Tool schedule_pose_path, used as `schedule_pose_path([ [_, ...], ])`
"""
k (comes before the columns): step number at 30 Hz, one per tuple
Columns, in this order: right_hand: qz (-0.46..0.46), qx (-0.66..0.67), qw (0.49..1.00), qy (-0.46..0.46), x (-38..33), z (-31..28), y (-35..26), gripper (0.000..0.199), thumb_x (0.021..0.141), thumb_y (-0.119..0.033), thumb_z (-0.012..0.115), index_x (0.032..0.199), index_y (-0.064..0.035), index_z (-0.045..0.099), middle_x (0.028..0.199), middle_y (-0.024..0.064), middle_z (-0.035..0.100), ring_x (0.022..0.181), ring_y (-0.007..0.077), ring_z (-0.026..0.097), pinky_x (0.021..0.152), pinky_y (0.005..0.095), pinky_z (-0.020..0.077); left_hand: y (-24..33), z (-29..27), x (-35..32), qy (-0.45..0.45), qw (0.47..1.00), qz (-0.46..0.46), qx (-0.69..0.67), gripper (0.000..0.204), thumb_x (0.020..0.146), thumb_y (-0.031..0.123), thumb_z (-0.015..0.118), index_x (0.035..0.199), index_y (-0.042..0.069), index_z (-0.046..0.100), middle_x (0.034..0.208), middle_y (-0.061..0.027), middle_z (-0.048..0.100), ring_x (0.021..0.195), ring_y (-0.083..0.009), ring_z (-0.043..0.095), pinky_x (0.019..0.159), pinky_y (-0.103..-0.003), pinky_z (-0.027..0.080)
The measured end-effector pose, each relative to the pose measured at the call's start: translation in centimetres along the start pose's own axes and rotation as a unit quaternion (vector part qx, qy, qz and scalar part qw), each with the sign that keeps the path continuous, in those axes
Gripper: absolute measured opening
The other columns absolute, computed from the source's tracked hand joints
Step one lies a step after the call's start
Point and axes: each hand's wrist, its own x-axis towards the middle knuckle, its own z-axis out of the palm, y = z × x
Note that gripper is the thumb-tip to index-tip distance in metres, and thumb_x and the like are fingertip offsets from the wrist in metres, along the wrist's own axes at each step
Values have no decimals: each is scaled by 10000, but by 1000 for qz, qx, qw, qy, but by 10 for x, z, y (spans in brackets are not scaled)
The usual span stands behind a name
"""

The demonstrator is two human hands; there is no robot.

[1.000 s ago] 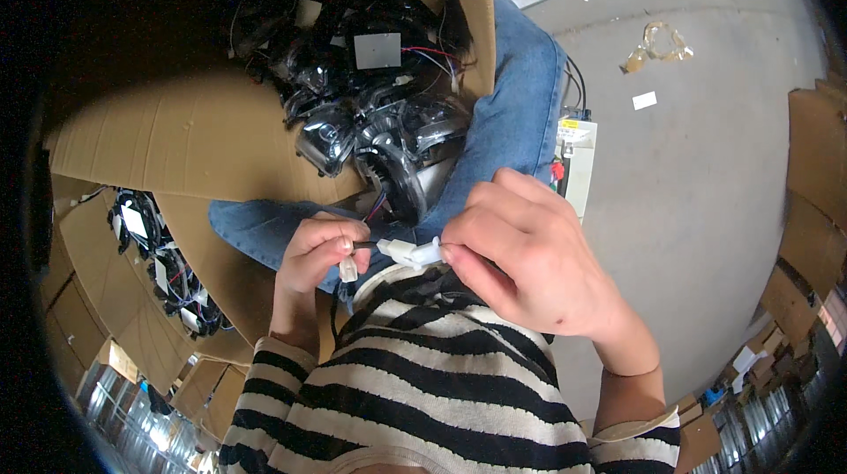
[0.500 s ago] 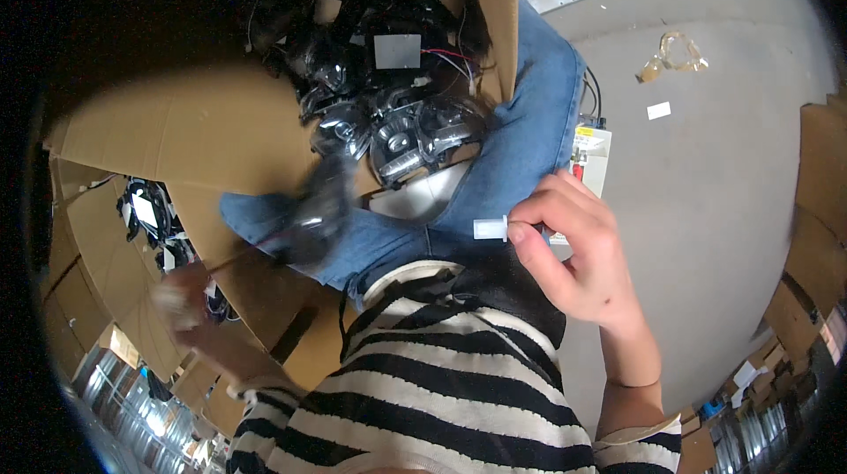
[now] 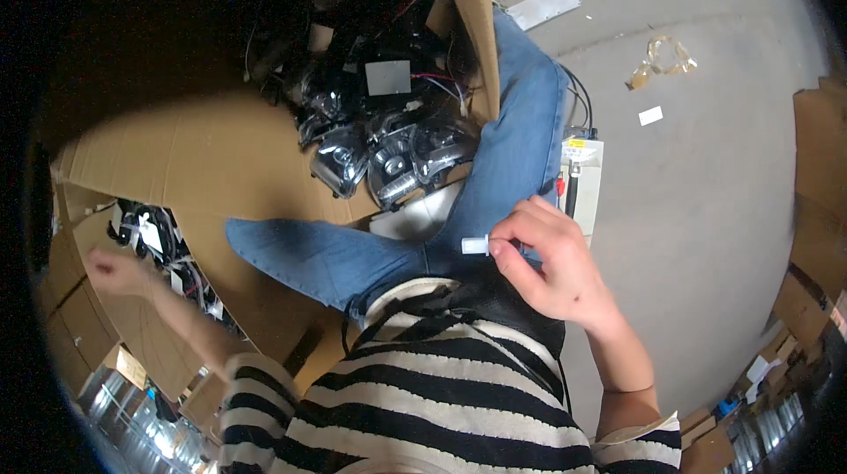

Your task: The person sits on the floor and repeatedly picks up black wire harnesses from a large cardboard box. They connect the white plastic connectors of the harnesses to a separate multi-wire cable held in their hand, then place the connected harnesses into a second cardboard box.

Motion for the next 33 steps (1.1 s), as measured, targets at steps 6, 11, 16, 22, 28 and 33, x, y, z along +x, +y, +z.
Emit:
schedule_pose_path([
  [6, -3, 8, 1000, -14, 3, 0, 11, 20, 693, -7, 529, 705, -12, 514, 650, 82, 505, 604, 239, 461, 563, 307, 368, 277, 64, -161, -521, 731, 148, -415, 265, 742, 125, 549, 993, 42, 537, 931, -81, 554, 761, -244, 575, 637, -328, 471],
  [11, 18, 22, 999, -20, 1, -3, 12, 30, 687, -7, 532, 701, -17, 507, 657, 85, 506, 616, 244, 468, 569, 312, 374, 319, 140, -224, -628, 691, 307, -186, 279, 738, 84, 469, 1016, 57, 461, 907, -139, 550, 727, -260, 591, 576, -362, 477],
  [16, 2, 30, 999, -23, 4, -1, 19, 37, 683, 0, 535, 697, -17, 505, 651, 84, 501, 619, 245, 467, 569, 309, 375, 320, 148, -234, -568, 706, 364, -216, 228, 722, 91, 470, 949, 78, 484, 719, -103, 570, 690, -250, 595, 539, -358, 465],
  [22, 15, 65, 997, -45, 9, 2, 25, 40, 691, -7, 548, 710, -16, 514, 661, 91, 503, 620, 244, 474, 571, 317, 379, 267, 104, -141, -495, 778, 191, -336, 304, 668, 60, 586, 960, 43, 505, 709, -79, 554, 722, -266, 526, 672, -344, 400],
  [28, -20, 60, 996, -62, 16, 15, 14, 32, 701, -9, 545, 717, -10, 517, 663, 96, 502, 624, 245, 476, 568, 321, 379, 242, 33, -111, -614, 633, -109, -458, 220, 729, 55, 566, 942, 34, 516, 730, -72, 533, 719, -242, 507, 683, -316, 388],
  [33, -32, 48, 995, -82, 15, 21, 9, 25, 710, -17, 541, 712, -8, 517, 663, 99, 502, 616, 248, 471, 570, 319, 377, 242, 13, -107, -558, 655, 70, -505, 105, 737, 18, 519, 837, 49, 531, 725, -70, 513, 687, -210, 505, 684, -294, 380],
])
